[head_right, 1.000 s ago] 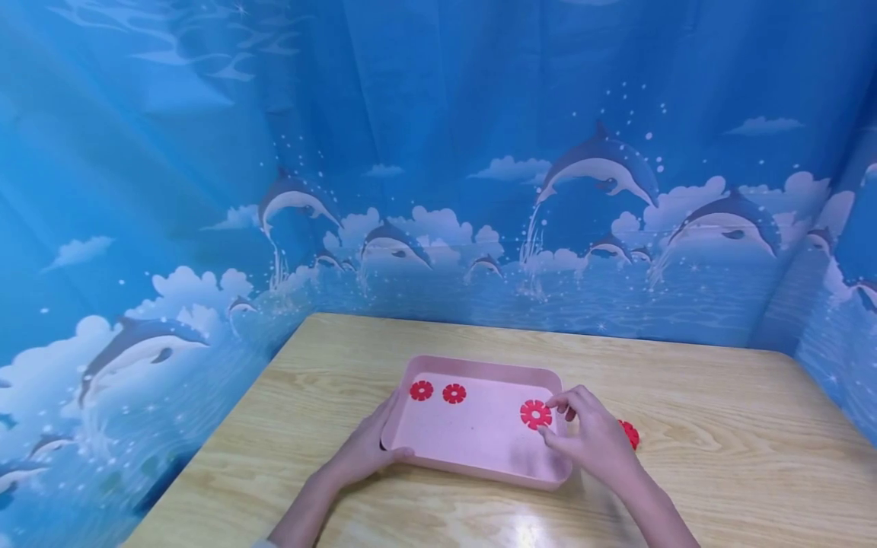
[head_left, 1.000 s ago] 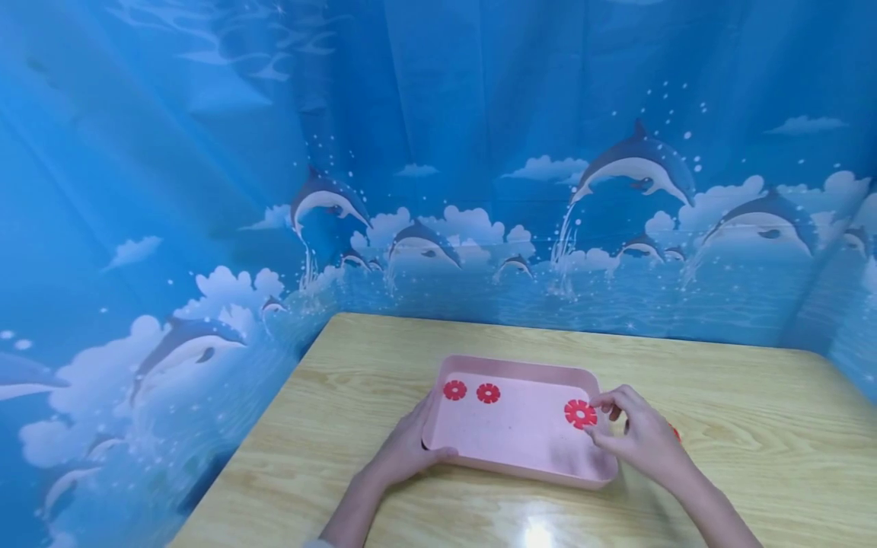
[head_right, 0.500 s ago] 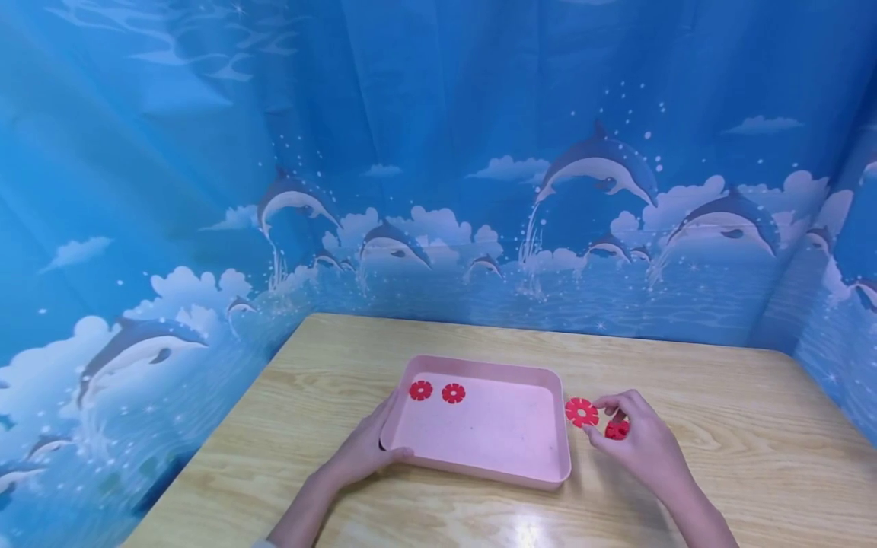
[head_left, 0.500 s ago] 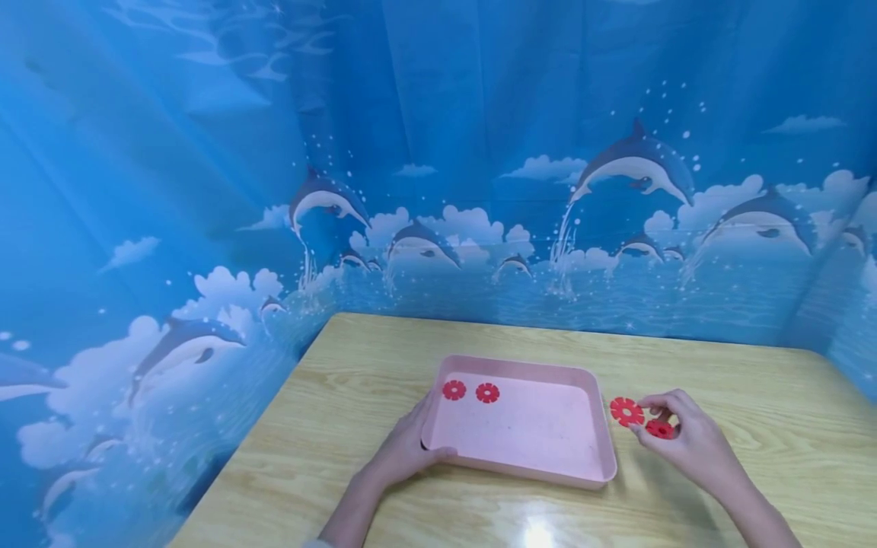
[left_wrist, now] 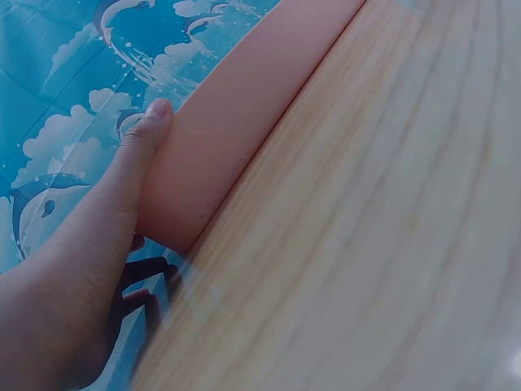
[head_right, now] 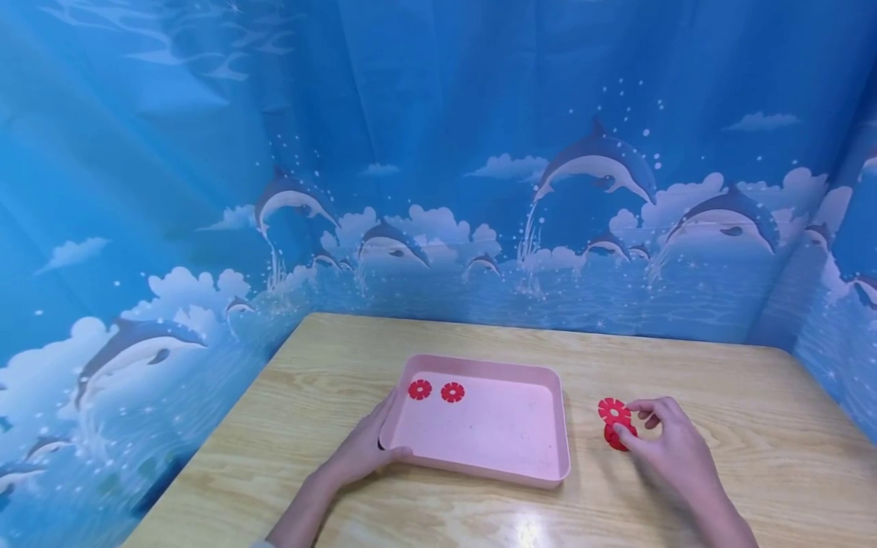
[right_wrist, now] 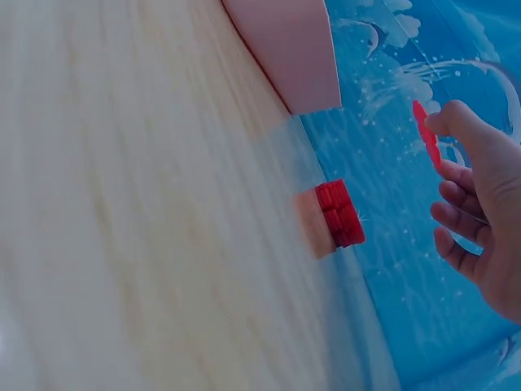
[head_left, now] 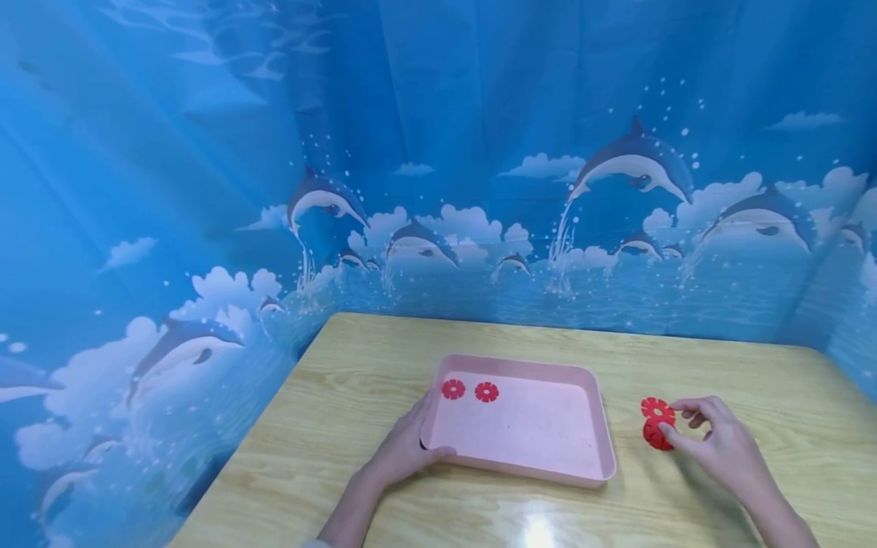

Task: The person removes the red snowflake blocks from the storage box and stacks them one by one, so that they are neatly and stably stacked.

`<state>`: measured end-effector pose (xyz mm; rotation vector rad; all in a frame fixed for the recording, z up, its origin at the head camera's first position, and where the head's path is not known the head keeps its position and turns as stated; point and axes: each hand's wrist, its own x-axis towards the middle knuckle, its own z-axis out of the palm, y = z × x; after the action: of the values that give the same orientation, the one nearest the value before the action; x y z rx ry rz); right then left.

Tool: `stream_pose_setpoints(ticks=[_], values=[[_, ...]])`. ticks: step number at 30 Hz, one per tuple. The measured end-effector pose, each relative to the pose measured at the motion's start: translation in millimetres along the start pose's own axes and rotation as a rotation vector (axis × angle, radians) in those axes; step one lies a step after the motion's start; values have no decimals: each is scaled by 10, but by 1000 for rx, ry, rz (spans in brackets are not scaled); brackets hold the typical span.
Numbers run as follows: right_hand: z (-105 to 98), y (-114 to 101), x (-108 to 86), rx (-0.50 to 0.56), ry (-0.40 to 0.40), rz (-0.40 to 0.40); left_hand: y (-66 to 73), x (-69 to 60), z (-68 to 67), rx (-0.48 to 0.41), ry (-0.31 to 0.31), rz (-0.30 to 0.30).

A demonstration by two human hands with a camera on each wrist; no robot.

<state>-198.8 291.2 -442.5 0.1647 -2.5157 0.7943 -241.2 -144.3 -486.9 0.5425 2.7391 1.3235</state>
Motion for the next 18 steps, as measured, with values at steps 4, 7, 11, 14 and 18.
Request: stream_pose_setpoints(ticks=[4,7,11,14,18], values=[[23,112,-27,-8,10,4,-18,0,-3,7,2,-3],[57,198,-61,-31,4,22,-29,-5,-2,11,2,-10],[122,285,-112,-49,-8,50,-29,-10,1,18,2,-11],[160,325,-129,-54,-6,58,-18,-7,2,13,1,-16],[184,350,-137,-61,-16,77,-13,-2,-1,4,4,-22]])
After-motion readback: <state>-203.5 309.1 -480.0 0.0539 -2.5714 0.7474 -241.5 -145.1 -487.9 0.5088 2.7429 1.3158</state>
